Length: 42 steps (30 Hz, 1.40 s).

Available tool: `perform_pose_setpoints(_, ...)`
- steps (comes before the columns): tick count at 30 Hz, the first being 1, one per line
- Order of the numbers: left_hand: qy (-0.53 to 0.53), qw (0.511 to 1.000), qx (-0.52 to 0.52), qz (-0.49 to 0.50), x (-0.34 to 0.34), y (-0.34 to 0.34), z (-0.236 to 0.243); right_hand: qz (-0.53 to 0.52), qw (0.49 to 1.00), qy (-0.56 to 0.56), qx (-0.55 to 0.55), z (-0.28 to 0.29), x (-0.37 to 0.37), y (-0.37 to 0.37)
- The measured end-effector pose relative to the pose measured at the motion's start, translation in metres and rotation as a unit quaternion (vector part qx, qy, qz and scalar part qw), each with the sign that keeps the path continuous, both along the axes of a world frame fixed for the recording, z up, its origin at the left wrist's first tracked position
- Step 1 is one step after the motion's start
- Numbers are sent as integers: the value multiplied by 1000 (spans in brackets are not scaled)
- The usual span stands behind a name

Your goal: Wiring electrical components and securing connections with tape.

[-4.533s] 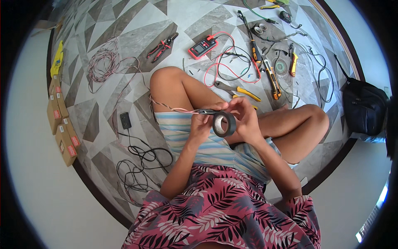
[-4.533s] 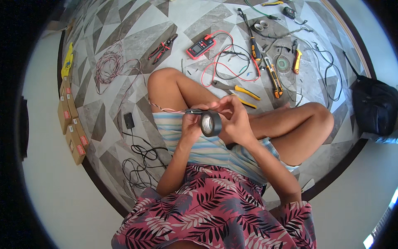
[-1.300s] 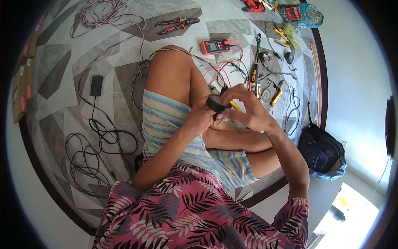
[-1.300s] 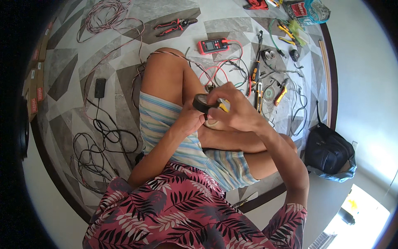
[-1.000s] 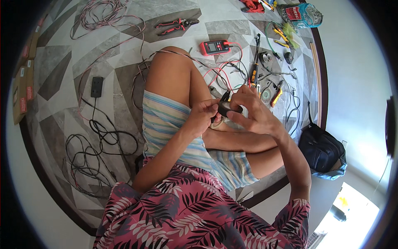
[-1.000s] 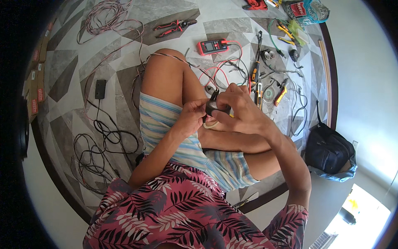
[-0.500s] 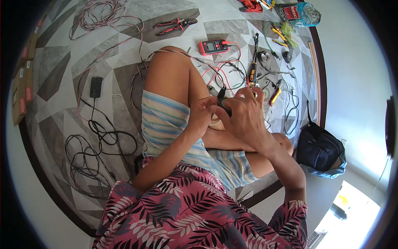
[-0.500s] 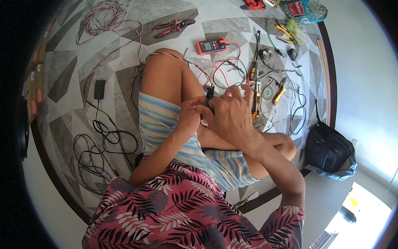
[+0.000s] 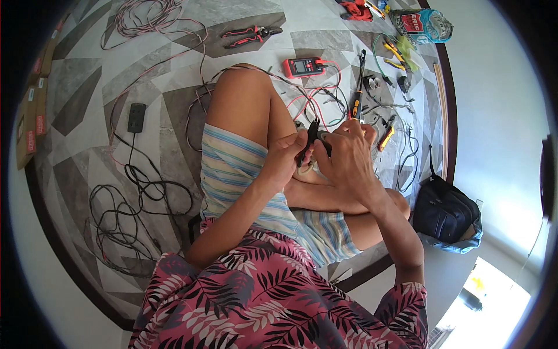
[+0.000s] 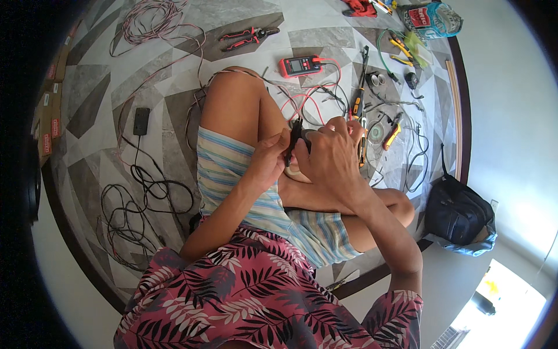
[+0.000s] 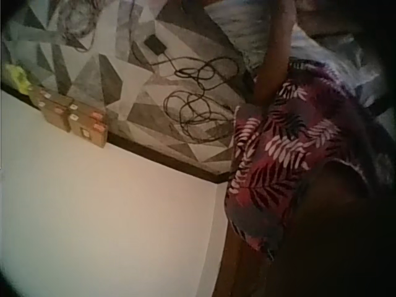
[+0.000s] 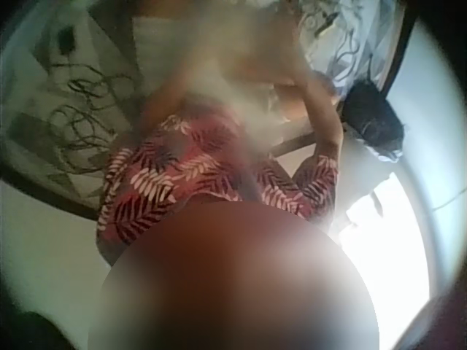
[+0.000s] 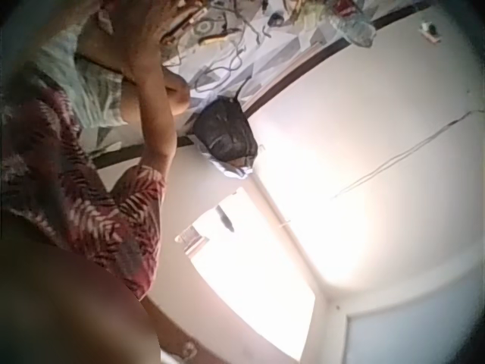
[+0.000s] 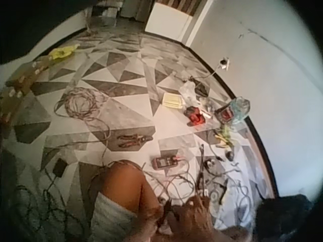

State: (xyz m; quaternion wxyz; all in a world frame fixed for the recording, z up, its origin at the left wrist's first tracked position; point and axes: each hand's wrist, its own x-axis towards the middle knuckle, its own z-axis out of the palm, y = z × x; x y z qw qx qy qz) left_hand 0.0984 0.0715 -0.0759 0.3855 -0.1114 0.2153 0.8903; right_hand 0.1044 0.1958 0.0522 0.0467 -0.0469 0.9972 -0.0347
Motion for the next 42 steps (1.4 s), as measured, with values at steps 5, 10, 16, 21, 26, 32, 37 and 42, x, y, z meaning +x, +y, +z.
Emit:
perform_pose_setpoints(5,36,996,-79,13,5,6,-6,17,998,27,-46,-16,6,5)
perform_pose_setpoints(10,-23,982,-167,90,6,14,1,14,992,50,-114,-32,3,1)
perform_pose_setpoints(16,-40,989,-122,70,5,6,-12,2,987,49,-151,-34,12,-1)
perform_pose_setpoints(21,-56,997,53,9,2,-8,-17,11,983,22,-181,-37,14,32)
perform_pose_setpoints(26,-39,997,70,6,-2,-15,-19,25,944,-84,-319,-46,0,62)
perform_pose_setpoints(32,-84,991,79,-61,3,-12,-21,22,890,-148,-431,-58,-20,65)
perform_pose_setpoints(37,-59,980,162,-98,6,-5,-23,13,796,-187,-575,-76,-19,61)
perform_pose_setpoints(42,-61,976,184,-97,8,-3,-30,-53,894,-25,-444,-56,-12,41)
